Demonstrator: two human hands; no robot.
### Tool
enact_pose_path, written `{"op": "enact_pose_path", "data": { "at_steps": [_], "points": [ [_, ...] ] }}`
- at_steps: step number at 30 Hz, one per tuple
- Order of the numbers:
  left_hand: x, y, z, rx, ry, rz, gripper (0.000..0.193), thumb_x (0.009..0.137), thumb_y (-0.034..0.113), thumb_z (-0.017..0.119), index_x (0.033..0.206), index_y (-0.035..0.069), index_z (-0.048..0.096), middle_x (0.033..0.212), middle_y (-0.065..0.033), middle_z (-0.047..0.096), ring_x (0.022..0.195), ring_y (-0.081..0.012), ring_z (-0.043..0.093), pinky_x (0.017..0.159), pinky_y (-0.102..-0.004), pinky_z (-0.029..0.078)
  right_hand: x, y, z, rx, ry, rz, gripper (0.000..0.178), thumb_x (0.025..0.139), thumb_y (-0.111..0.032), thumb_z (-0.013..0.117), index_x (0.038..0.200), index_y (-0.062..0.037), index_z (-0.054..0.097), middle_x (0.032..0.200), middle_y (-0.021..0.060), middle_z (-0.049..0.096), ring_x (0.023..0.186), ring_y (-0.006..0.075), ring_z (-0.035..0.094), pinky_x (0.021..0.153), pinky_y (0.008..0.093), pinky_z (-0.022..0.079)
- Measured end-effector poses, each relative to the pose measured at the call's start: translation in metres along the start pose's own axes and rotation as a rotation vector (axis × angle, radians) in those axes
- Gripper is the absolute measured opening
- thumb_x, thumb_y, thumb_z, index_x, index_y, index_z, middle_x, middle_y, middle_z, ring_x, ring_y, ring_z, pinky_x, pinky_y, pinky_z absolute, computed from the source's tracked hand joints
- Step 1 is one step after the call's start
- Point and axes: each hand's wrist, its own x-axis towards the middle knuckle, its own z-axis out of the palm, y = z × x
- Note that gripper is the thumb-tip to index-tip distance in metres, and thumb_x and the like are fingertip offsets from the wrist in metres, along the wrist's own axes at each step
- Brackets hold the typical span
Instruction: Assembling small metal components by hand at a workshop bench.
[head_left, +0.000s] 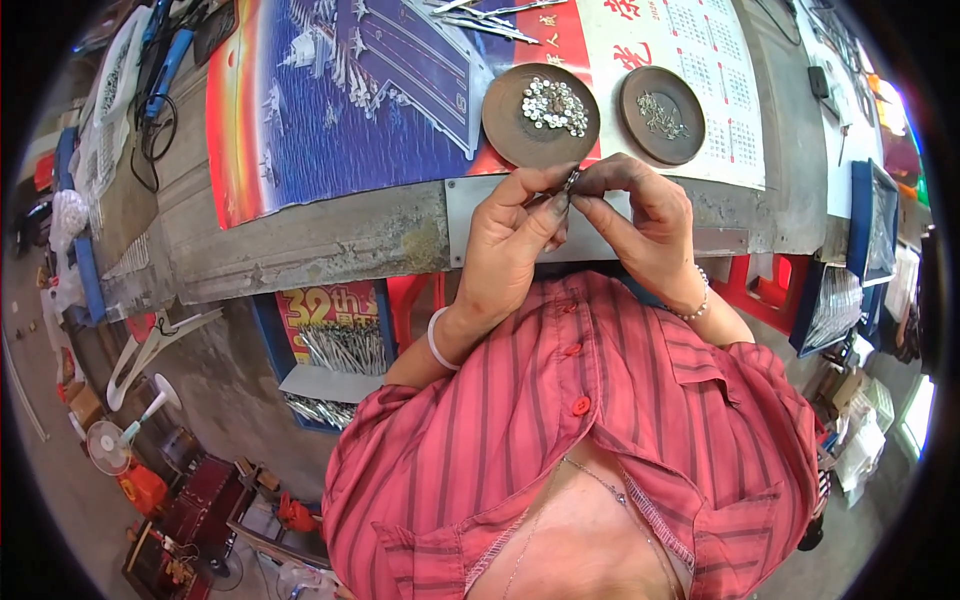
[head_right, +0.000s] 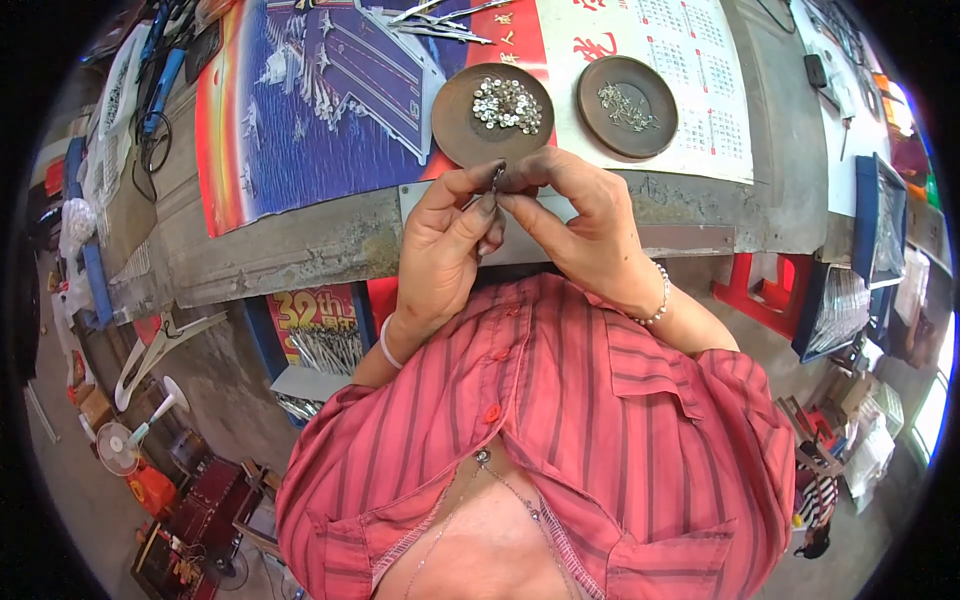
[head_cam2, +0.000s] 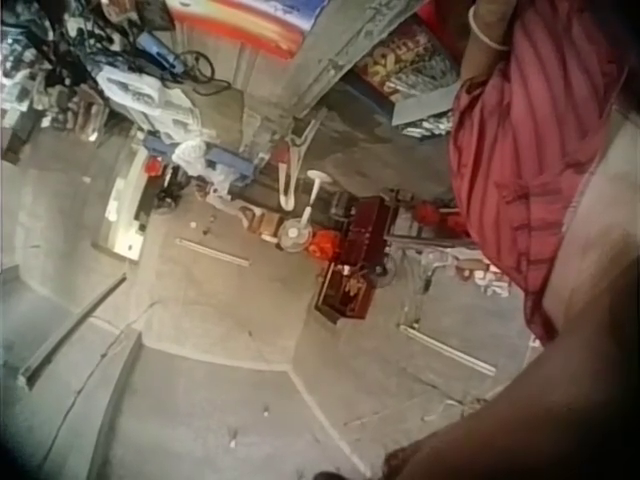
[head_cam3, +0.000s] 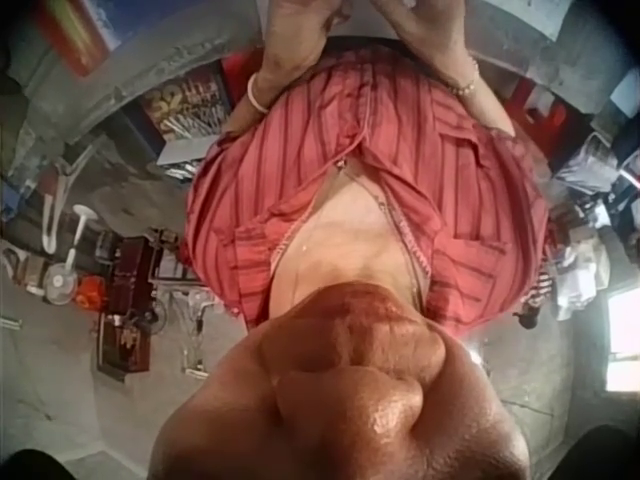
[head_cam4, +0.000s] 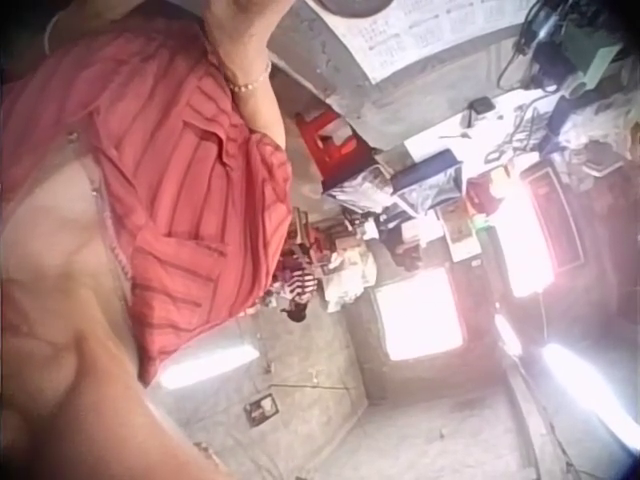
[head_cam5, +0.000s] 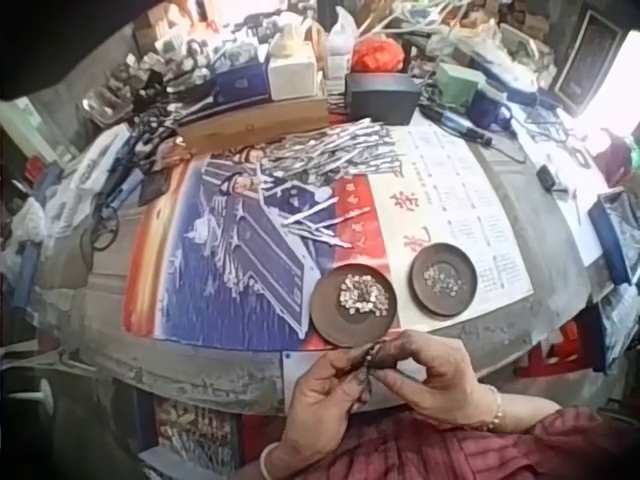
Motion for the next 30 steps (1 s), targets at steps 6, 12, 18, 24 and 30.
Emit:
{"op": "enact_pose_path", "data": {
  "at_steps": [6,12,18,24,30],
  "points": [
    [-0.003,-0.005,-0.001,-0.004,-0.023,0.025,0.029,0.094,0.004,0.053,0.124,0.003,0.055,0.096,-0.0006,0.059,0.069,-0.0059,0.047,0.059,-0.0196,0.037,0.001,0.002,-0.001,-0.121,-0.017,-0.112,0.014,0.077,0.001,0.070,0.087,0.0001,0.060,0.080,0.0085,0.061,0.075,0.0193,0.062,0.068,0.0302,0.049],
    [-0.004,-0.001,0.004,-0.012,-0.065,0.077,0.030,0.094,0.001,0.052,0.124,0.003,0.055,0.091,0.0013,0.054,0.071,-0.0041,0.045,0.061,-0.0186,0.039,-0.003,0.013,0.007,0.378,0.033,0.100,0.016,0.080,-0.001,0.070,0.090,-0.0005,0.057,0.087,0.0054,0.060,0.081,0.0147,0.060,0.073,0.0281,0.048],
    [-0.009,-0.010,-0.001,-0.074,-0.170,0.168,0.031,0.090,-0.007,0.053,0.119,0.005,0.055,0.100,-0.0029,0.053,0.066,-0.0089,0.048,0.055,-0.0225,0.038,0.000,0.029,0.007,1.257,-0.209,0.426,0.014,0.082,0.000,0.068,0.090,-0.0023,0.056,0.088,0.0058,0.060,0.083,0.0147,0.060,0.077,0.0271,0.049],
    [-0.010,-0.003,0.008,0.103,-0.058,0.390,0.033,0.093,-0.004,0.050,0.125,0.003,0.054,0.108,-0.0061,0.053,0.063,-0.0071,0.048,0.052,-0.0210,0.038,0.005,-0.002,0.015,1.017,-0.002,0.355,0.014,0.082,0.000,0.069,0.089,-0.0002,0.058,0.091,0.0064,0.061,0.085,0.0125,0.059,0.079,0.0266,0.049],
    [-0.012,0.002,0.010,0.253,-0.070,0.452,0.033,0.097,0.001,0.044,0.130,0.004,0.051,0.109,-0.0068,0.053,0.057,-0.0049,0.046,0.048,-0.0186,0.036,0.004,-0.011,0.016,0.650,0.056,0.089,0.015,0.081,0.003,0.069,0.088,-0.0001,0.055,0.092,0.0065,0.059,0.088,0.0130,0.057,0.079,0.0261,0.048]
  ]
}}
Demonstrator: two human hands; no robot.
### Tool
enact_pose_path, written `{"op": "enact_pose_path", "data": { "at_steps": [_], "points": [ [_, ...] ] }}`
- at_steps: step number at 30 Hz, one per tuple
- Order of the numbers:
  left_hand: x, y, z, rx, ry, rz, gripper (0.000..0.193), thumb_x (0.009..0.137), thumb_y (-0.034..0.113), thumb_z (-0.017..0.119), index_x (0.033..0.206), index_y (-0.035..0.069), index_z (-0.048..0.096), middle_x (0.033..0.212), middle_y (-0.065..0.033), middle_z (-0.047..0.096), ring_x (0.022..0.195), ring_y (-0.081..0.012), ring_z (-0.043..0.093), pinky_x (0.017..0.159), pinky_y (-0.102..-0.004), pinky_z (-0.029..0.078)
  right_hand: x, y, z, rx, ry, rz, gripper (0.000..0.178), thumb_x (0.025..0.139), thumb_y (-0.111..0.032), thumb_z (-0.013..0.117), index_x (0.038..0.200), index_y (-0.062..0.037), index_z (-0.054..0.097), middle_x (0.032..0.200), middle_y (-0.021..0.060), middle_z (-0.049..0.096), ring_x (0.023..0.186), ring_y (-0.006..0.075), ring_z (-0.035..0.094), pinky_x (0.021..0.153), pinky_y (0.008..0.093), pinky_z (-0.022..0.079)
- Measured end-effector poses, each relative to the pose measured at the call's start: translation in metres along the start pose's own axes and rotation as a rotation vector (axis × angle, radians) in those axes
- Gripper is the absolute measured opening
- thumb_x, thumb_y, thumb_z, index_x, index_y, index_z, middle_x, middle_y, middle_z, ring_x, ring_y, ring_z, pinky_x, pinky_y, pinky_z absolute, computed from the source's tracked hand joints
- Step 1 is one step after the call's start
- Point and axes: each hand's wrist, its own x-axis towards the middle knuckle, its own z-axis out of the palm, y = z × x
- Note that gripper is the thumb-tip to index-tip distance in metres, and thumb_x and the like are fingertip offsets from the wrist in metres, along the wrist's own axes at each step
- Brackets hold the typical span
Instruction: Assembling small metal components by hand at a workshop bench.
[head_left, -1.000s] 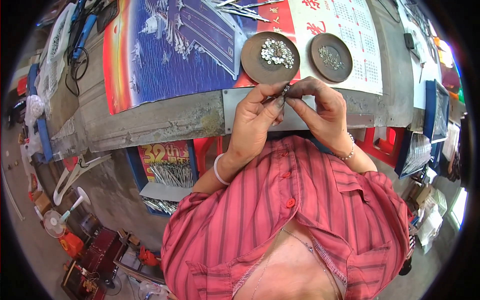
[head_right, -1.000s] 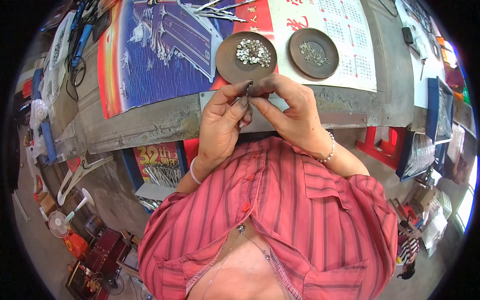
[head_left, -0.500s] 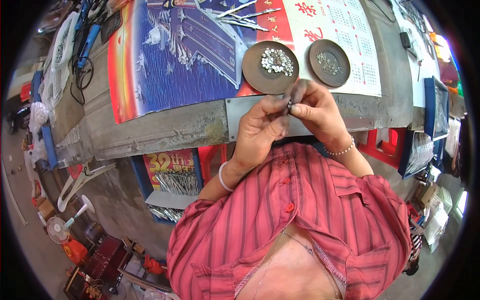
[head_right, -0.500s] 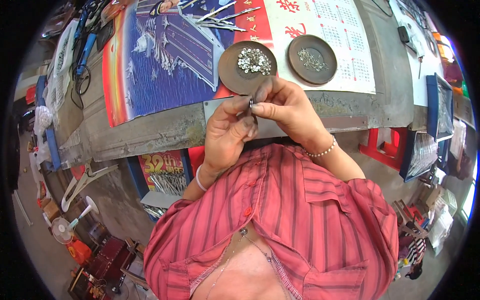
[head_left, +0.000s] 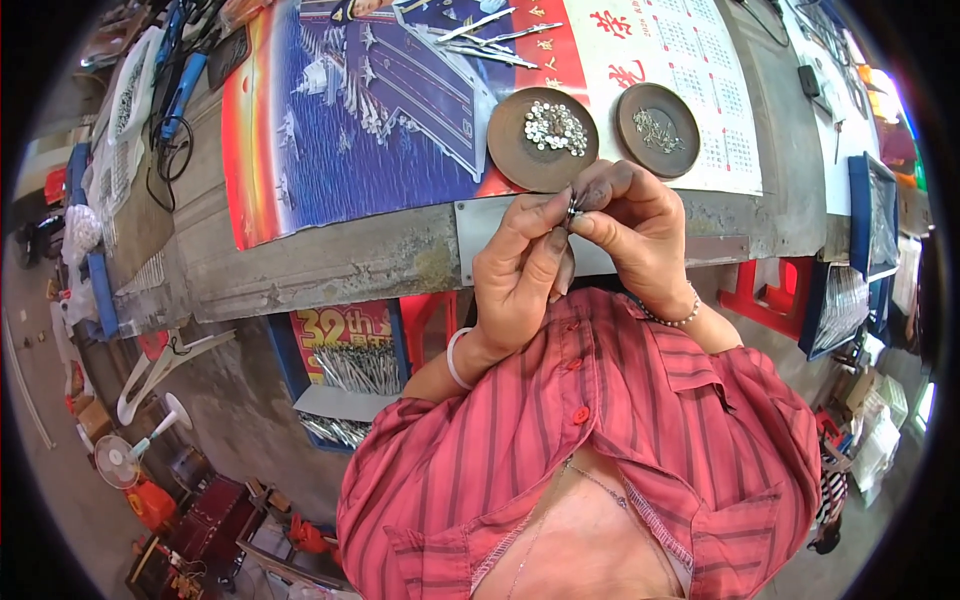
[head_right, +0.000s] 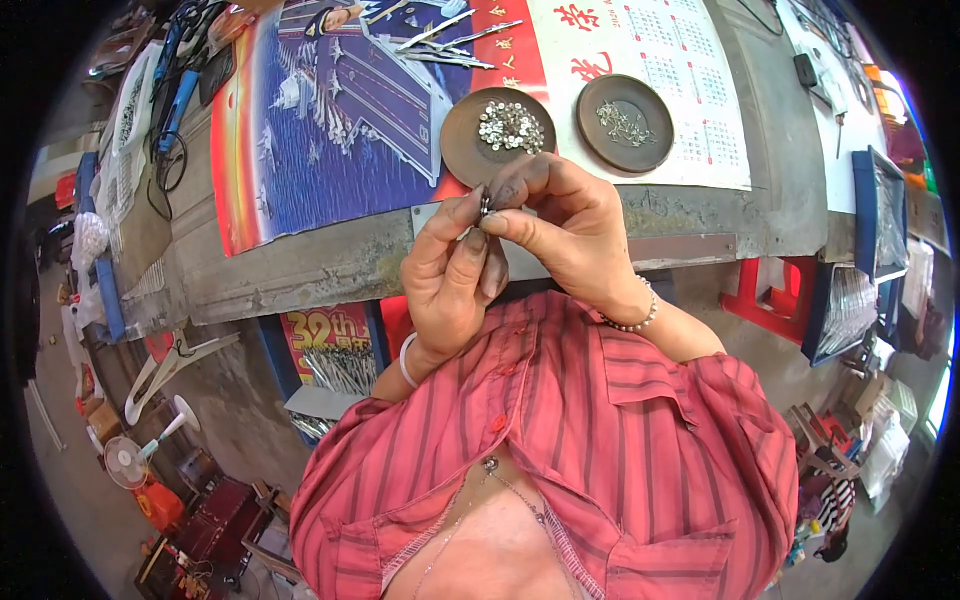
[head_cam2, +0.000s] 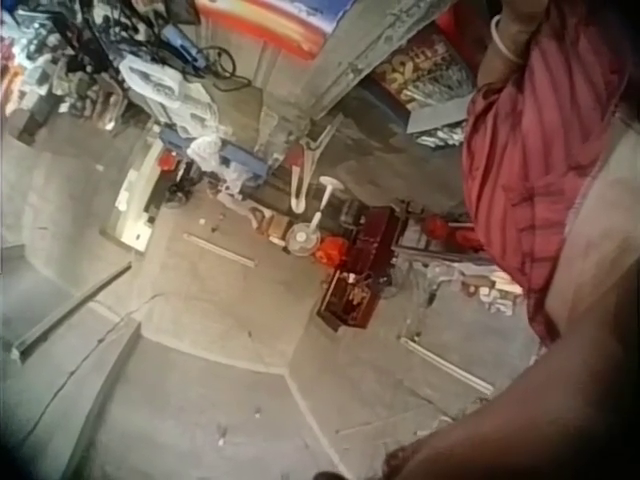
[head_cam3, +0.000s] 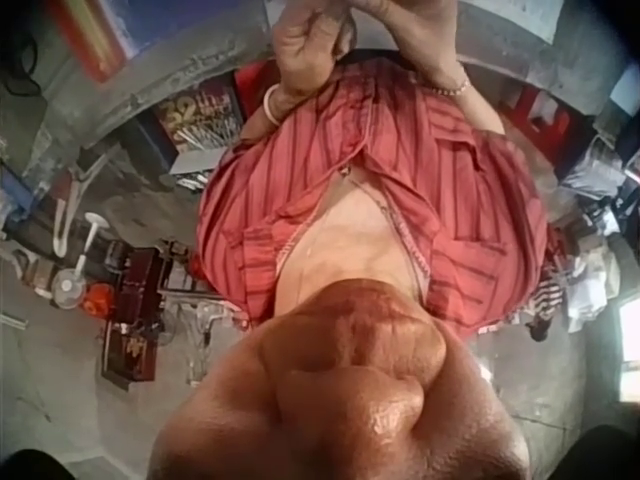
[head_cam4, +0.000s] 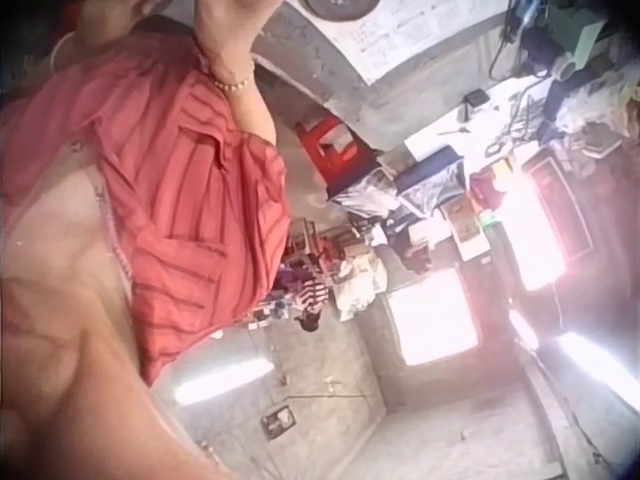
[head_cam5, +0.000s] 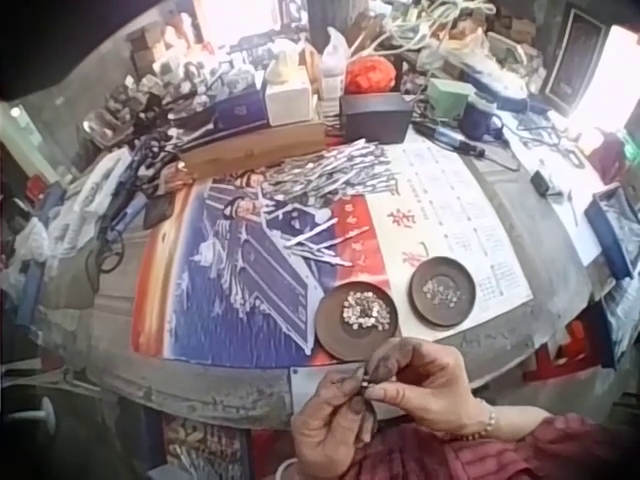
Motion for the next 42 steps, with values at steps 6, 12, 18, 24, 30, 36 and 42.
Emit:
{"op": "enact_pose_path", "data": {
  "at_steps": [6,12,18,24,30,36,42],
  "points": [
    [0.000,-0.001,-0.002,-0.290,-0.060,-0.118,0.033,0.097,0.000,0.043,0.130,0.003,0.050,0.107,-0.0071,0.052,0.055,-0.0050,0.043,0.047,-0.0191,0.036,0.000,0.001,-0.007,0.308,-0.068,0.188,0.017,0.080,0.002,0.070,0.086,-0.0021,0.055,0.092,0.0056,0.056,0.086,0.0136,0.057,0.079,0.0265,0.049],
    [0.000,0.000,-0.002,-0.337,-0.147,-0.119,0.032,0.097,-0.002,0.044,0.128,0.001,0.051,0.107,-0.0074,0.051,0.055,-0.0056,0.042,0.046,-0.0196,0.035,0.005,0.004,-0.016,0.464,-0.165,0.276,0.020,0.078,0.003,0.072,0.086,-0.0028,0.055,0.091,0.0057,0.057,0.085,0.0142,0.058,0.078,0.0262,0.050],
    [0.001,-0.001,0.002,-0.278,-0.054,-0.077,0.033,0.096,-0.003,0.044,0.127,0.003,0.051,0.109,-0.0068,0.050,0.056,-0.0051,0.044,0.047,-0.0192,0.036,-0.004,0.009,0.000,0.130,0.001,0.016,0.016,0.080,0.002,0.070,0.090,0.0005,0.057,0.092,0.0077,0.060,0.085,0.0146,0.059,0.075,0.0264,0.050],
    [-0.004,0.002,0.009,0.104,0.065,0.071,0.033,0.094,-0.004,0.046,0.126,0.004,0.052,0.111,-0.0063,0.049,0.063,-0.0036,0.046,0.050,-0.0178,0.038,0.001,-0.006,0.010,-0.618,0.077,-0.418,0.015,0.075,-0.002,0.072,0.084,0.0027,0.061,0.079,0.0129,0.063,0.070,0.0213,0.064,0.062,0.0283,0.050],
    [-0.013,-0.001,0.007,0.089,0.047,0.008,0.034,0.089,-0.010,0.051,0.121,-0.001,0.056,0.108,-0.0073,0.048,0.089,-0.0077,0.048,0.074,-0.0180,0.041,-0.003,-0.004,0.007,-0.836,0.003,-0.423,0.016,0.084,-0.012,0.063,0.075,-0.0003,0.058,0.066,0.0112,0.054,0.055,0.0258,0.055,0.048,0.0333,0.043],
    [-0.021,-0.008,0.001,0.097,0.036,-0.045,0.035,0.089,-0.009,0.051,0.122,0.000,0.057,0.104,-0.0043,0.048,0.082,-0.0063,0.048,0.069,-0.0182,0.040,-0.015,0.002,0.002,-0.790,-0.249,-0.128,0.020,0.087,-0.020,0.058,0.079,-0.0014,0.059,0.067,0.0162,0.053,0.060,0.0368,0.054,0.054,0.0402,0.042],
    [-0.017,0.001,0.010,-0.380,0.098,-0.283,0.025,0.092,-0.007,0.051,0.115,-0.001,0.058,0.104,-0.0014,0.049,0.065,-0.0028,0.046,0.052,-0.0185,0.035,0.003,0.001,-0.022,-0.426,0.469,-0.157,0.020,0.087,-0.009,0.058,0.105,-0.0042,0.051,0.086,0.0026,0.051,0.063,0.0089,0.044,0.053,0.0206,0.036]
  ]
}}
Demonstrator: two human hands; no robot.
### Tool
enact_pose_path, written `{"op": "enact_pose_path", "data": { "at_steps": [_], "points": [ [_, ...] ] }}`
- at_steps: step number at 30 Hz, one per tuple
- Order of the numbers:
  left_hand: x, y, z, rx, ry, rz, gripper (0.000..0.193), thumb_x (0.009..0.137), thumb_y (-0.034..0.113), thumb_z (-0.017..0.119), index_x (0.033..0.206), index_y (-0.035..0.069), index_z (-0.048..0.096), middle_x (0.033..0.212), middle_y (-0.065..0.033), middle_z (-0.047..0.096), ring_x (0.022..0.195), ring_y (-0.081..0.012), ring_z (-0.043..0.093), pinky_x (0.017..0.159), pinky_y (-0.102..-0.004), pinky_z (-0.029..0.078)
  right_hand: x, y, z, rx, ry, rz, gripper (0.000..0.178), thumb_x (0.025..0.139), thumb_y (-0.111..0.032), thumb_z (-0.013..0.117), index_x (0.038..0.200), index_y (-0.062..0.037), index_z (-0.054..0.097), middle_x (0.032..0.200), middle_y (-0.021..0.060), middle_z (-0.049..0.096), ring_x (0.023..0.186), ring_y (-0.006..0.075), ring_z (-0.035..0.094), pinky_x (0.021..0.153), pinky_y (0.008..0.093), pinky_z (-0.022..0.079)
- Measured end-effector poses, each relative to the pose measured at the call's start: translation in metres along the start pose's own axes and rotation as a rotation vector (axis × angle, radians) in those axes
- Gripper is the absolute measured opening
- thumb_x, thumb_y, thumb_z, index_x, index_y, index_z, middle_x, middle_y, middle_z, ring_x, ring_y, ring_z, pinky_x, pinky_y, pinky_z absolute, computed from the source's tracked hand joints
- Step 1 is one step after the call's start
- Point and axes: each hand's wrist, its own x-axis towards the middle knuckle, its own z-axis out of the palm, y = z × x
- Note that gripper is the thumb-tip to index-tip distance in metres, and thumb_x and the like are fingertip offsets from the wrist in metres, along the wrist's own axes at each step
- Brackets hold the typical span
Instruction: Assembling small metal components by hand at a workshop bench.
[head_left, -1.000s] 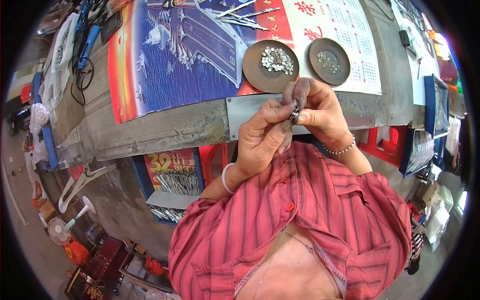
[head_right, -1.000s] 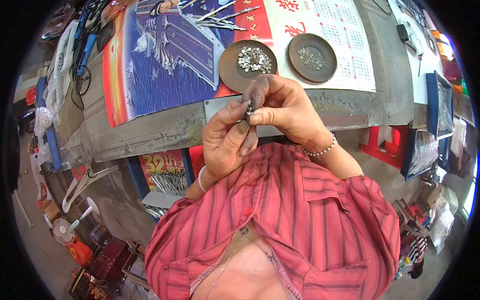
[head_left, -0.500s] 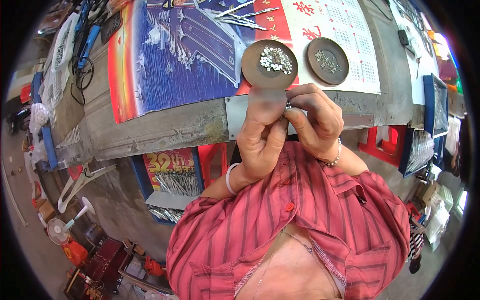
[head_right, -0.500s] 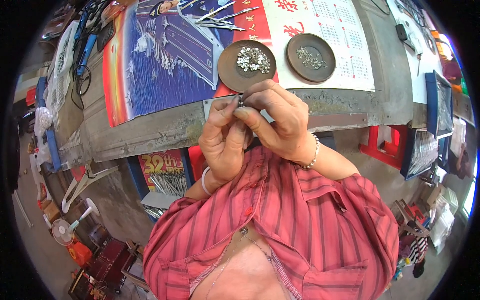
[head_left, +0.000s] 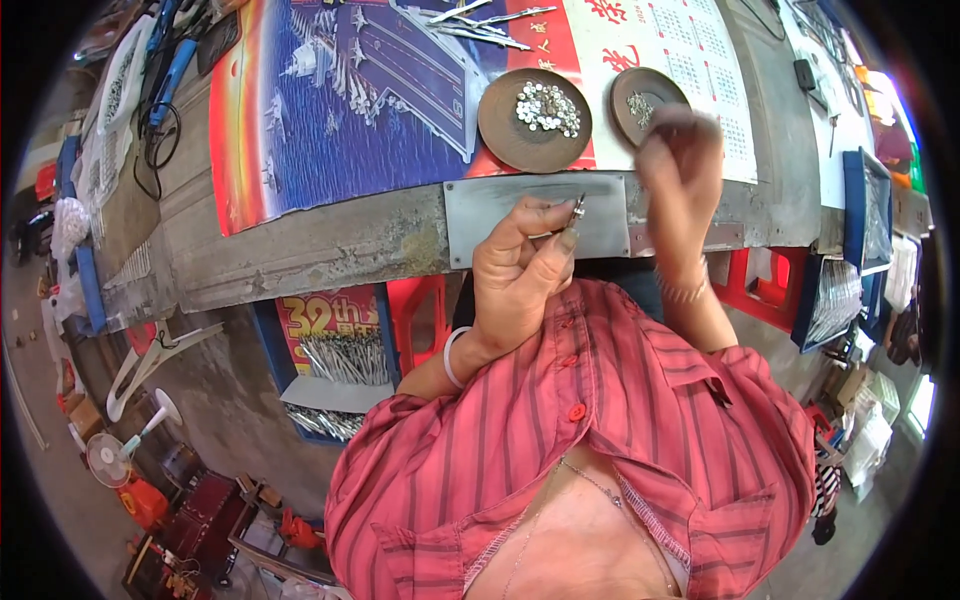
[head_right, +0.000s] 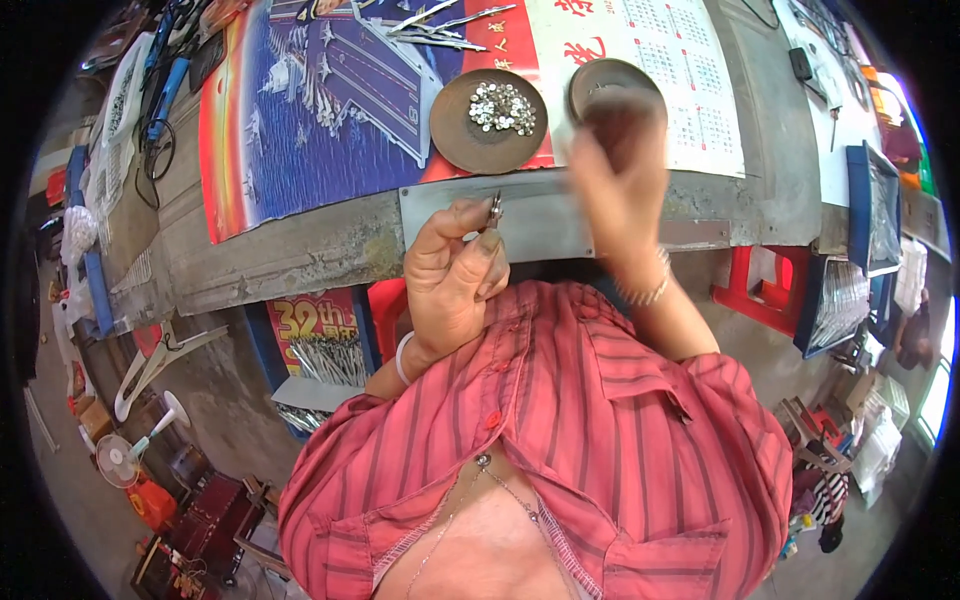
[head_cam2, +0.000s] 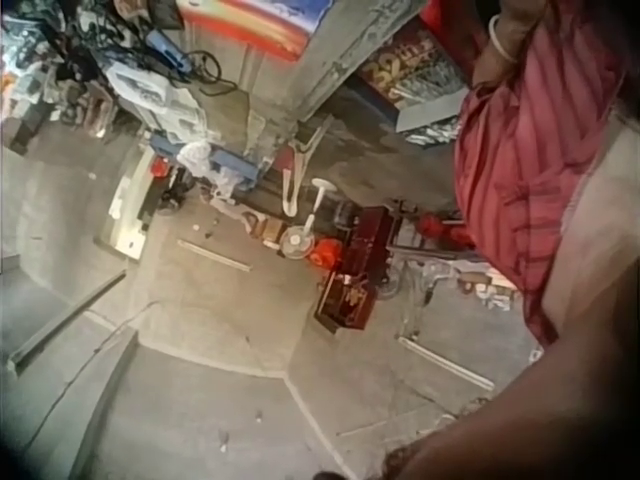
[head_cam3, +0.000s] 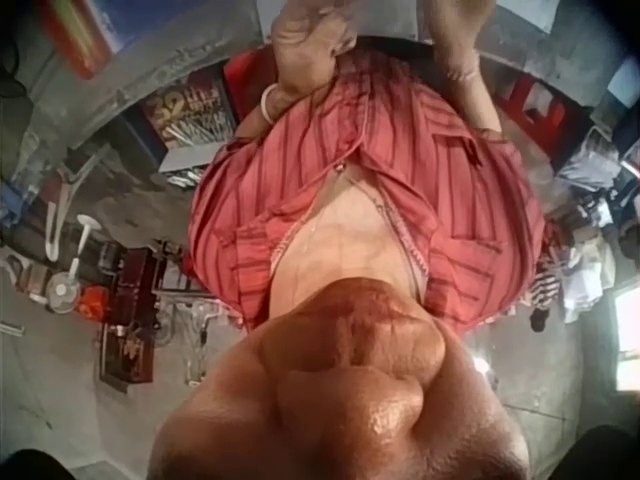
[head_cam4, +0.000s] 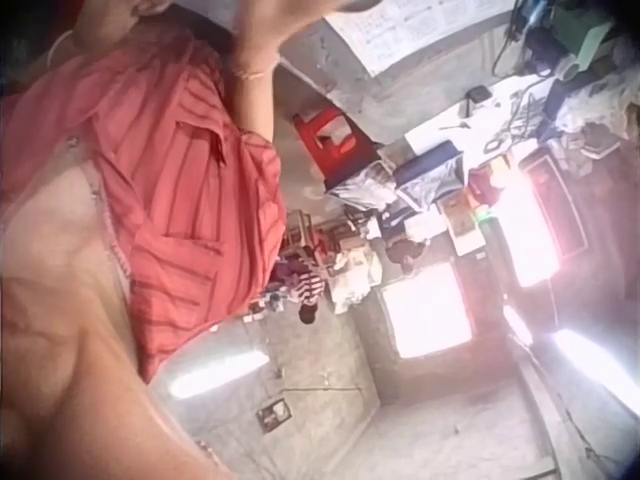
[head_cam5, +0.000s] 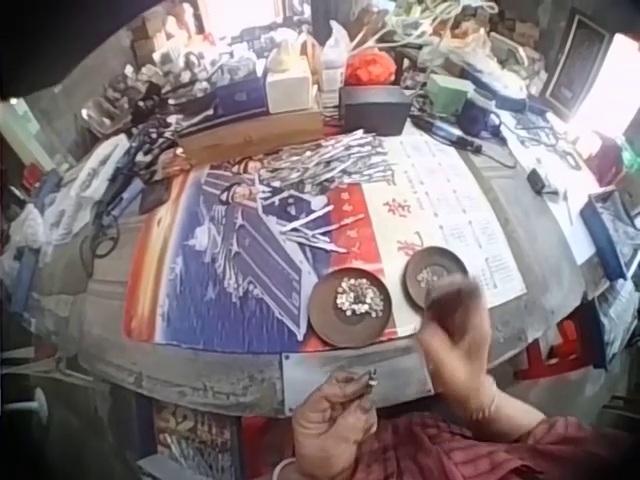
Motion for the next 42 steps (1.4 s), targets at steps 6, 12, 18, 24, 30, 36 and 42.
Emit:
{"op": "enact_pose_path", "data": {
  "at_steps": [6,12,18,24,30,36,42],
  "points": [
    [-0.003,-0.001,-0.007,-0.080,0.039,-0.040,0.026,0.090,-0.006,0.049,0.113,0.005,0.055,0.095,-0.0017,0.054,0.056,-0.0051,0.040,0.048,-0.0210,0.032,0.007,0.017,0.004,-0.095,-0.055,-0.112,0.057,0.067,-0.010,0.080,0.110,-0.0018,0.044,0.086,0.0034,0.047,0.065,0.0075,0.041,0.056,0.0222,0.037],
    [0.004,0.007,-0.003,-0.170,0.130,-0.182,0.019,0.094,0.000,0.049,0.109,0.009,0.056,0.083,-0.0002,0.056,0.053,-0.0045,0.037,0.046,-0.0203,0.030,-0.002,0.012,0.013,-0.110,-0.125,-0.070,0.063,0.065,-0.015,0.084,0.110,-0.0032,0.042,0.083,0.0020,0.045,0.067,0.0074,0.041,0.053,0.0216,0.036],
    [0.006,0.017,-0.005,-0.150,0.136,-0.271,0.018,0.094,-0.001,0.049,0.108,0.007,0.055,0.082,-0.0003,0.054,0.052,-0.0039,0.036,0.046,-0.0194,0.029,0.016,0.028,-0.002,-0.096,-0.067,0.005,0.045,0.076,-0.008,0.075,0.110,-0.0031,0.046,0.084,-0.0017,0.050,0.067,0.0048,0.044,0.056,0.0197,0.037],
    [0.011,0.015,-0.033,0.480,-0.029,-0.264,0.021,0.097,0.009,0.048,0.116,0.004,0.057,0.088,-0.0018,0.057,0.056,-0.0043,0.044,0.049,-0.0179,0.033,-0.006,0.039,-0.061,-0.150,-0.128,0.034,0.022,0.089,-0.012,0.064,0.104,0.0008,0.053,0.087,0.0013,0.055,0.075,0.0069,0.050,0.068,0.0215,0.043],
    [0.043,-0.004,-0.030,1.319,-0.385,0.148,0.022,0.082,0.000,0.060,0.103,0.006,0.065,0.090,-0.0115,0.059,0.069,-0.0287,0.062,0.060,-0.0374,0.049,-0.030,0.061,-0.088,-0.459,-0.092,-0.061,0.015,0.089,-0.011,0.062,0.089,0.0021,0.055,0.081,0.0093,0.055,0.071,0.0161,0.053,0.067,0.0269,0.045],
    [0.069,-0.021,-0.024,1.663,-0.597,0.313,0.018,0.080,0.004,0.059,0.097,0.007,0.064,0.087,-0.0094,0.055,0.071,-0.0288,0.063,0.058,-0.0399,0.050,-0.039,0.074,-0.092,-0.437,-0.027,-0.160,0.011,0.086,-0.007,0.063,0.085,0.0007,0.055,0.079,0.0107,0.056,0.068,0.0209,0.054,0.062,0.0288,0.045],
    [0.078,-0.013,-0.022,1.797,-0.784,0.349,0.018,0.081,0.005,0.057,0.098,0.006,0.062,0.088,-0.0096,0.052,0.069,-0.0285,0.063,0.056,-0.0385,0.050,-0.038,0.075,-0.089,-0.448,-0.042,-0.197,0.012,0.084,-0.007,0.065,0.083,0.0001,0.055,0.080,0.0099,0.057,0.066,0.0203,0.054,0.060,0.0282,0.045]
  ]
}}
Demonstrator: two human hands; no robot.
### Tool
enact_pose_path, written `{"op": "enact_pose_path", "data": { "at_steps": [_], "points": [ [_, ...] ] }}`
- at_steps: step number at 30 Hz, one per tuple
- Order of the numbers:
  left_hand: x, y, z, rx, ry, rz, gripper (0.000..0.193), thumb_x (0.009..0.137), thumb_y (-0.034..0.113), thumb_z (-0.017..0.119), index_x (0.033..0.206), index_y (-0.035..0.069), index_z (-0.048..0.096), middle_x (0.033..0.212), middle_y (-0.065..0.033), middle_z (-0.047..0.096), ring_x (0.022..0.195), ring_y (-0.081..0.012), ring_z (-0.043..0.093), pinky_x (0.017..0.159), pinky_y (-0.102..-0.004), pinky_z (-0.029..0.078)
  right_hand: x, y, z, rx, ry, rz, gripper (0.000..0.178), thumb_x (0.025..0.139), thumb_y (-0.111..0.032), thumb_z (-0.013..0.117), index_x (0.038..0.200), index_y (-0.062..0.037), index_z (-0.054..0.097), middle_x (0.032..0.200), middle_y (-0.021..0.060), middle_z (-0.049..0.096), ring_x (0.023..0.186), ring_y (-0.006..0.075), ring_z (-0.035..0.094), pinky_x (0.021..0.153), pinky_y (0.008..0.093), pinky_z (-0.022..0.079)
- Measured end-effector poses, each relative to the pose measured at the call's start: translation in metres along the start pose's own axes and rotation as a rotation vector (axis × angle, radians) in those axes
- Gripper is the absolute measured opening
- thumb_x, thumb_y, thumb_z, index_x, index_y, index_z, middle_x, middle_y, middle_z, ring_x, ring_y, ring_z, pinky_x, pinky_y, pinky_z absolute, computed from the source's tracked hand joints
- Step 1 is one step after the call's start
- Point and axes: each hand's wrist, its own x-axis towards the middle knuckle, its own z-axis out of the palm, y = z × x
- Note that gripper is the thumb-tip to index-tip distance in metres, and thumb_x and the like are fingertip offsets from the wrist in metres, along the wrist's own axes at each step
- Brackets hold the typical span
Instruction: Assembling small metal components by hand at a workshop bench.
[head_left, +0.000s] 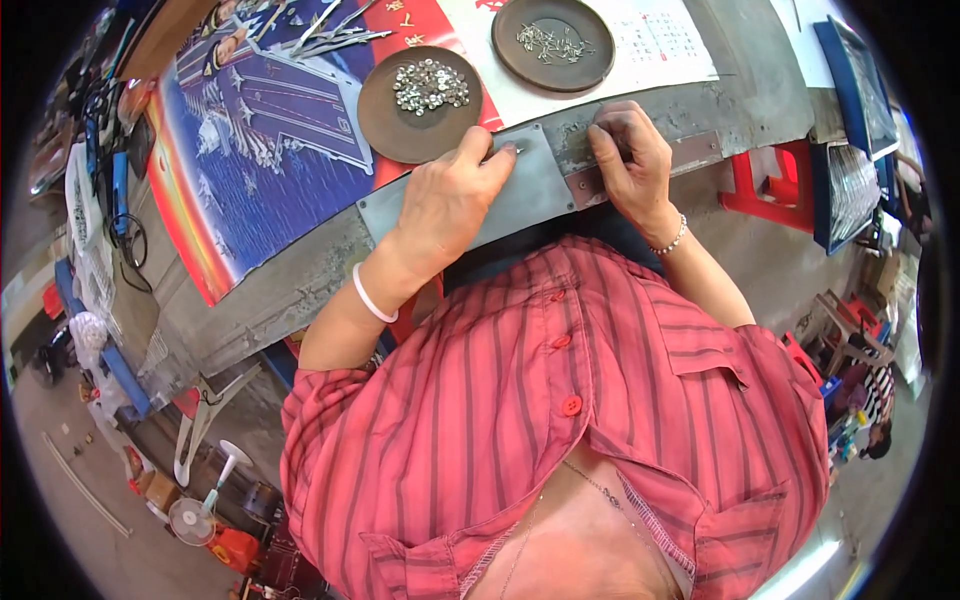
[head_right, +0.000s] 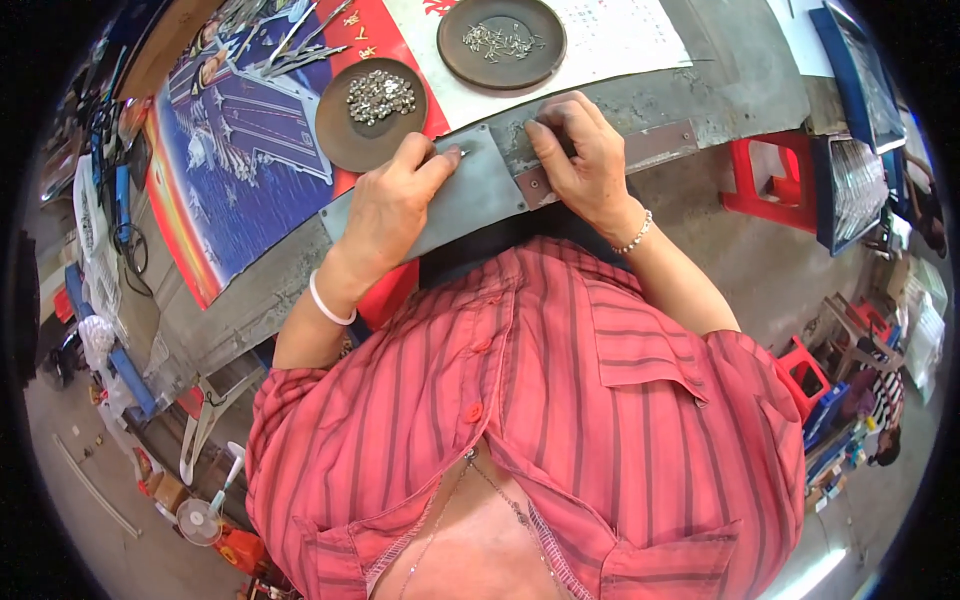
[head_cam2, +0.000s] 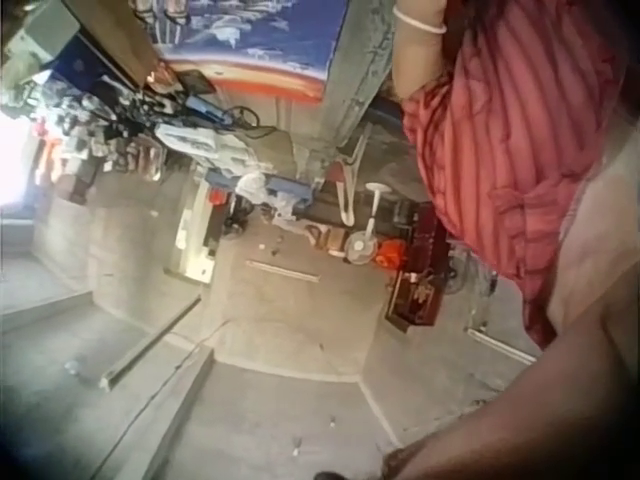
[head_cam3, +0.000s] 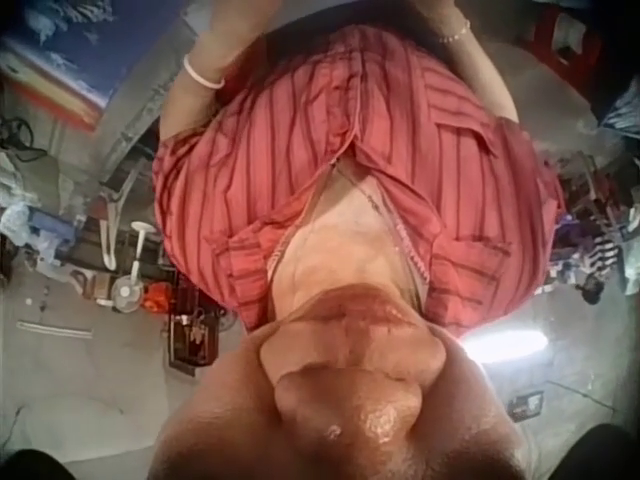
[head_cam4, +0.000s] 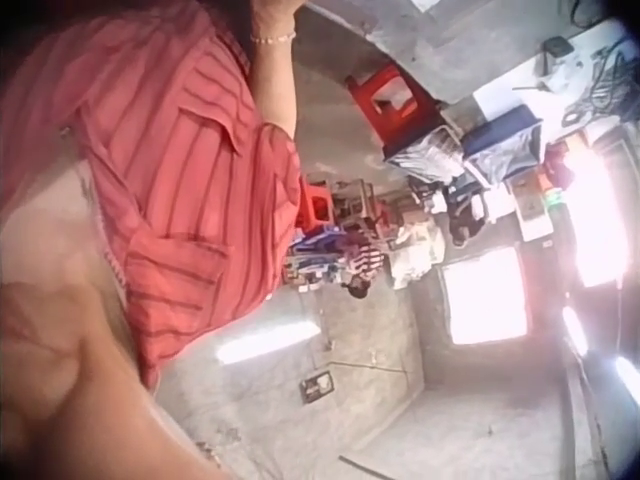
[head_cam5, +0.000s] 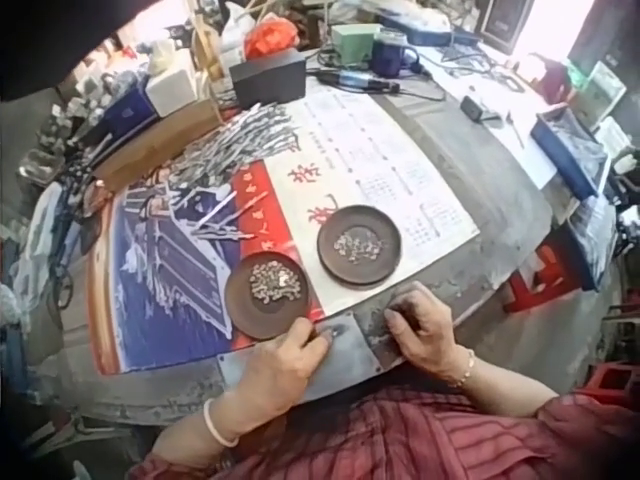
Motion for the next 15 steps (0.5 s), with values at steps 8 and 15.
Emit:
{"op": "enact_pose_path", "data": {
  "at_steps": [8,15],
  "points": [
    [-0.030,-0.015,-0.018,0.016,-0.047,-0.012,0.022,0.080,0.002,0.056,0.100,0.007,0.061,0.089,-0.0105,0.050,0.067,-0.0299,0.062,0.055,-0.0396,0.050,-0.001,-0.001,0.001,-0.038,0.009,0.032,0.012,0.084,-0.008,0.066,0.082,-0.0008,0.056,0.081,0.0100,0.058,0.068,0.0229,0.055,0.061,0.0296,0.045],
    [-0.030,-0.003,-0.017,-0.042,0.019,-0.140,0.031,0.076,-0.004,0.055,0.104,0.008,0.063,0.088,-0.0113,0.052,0.068,-0.0329,0.061,0.057,-0.0428,0.049,0.003,0.001,0.001,-0.066,0.008,-0.028,0.013,0.080,-0.009,0.067,0.080,-0.0029,0.056,0.080,0.0093,0.058,0.070,0.0273,0.054,0.063,0.0345,0.044]
  ]
}}
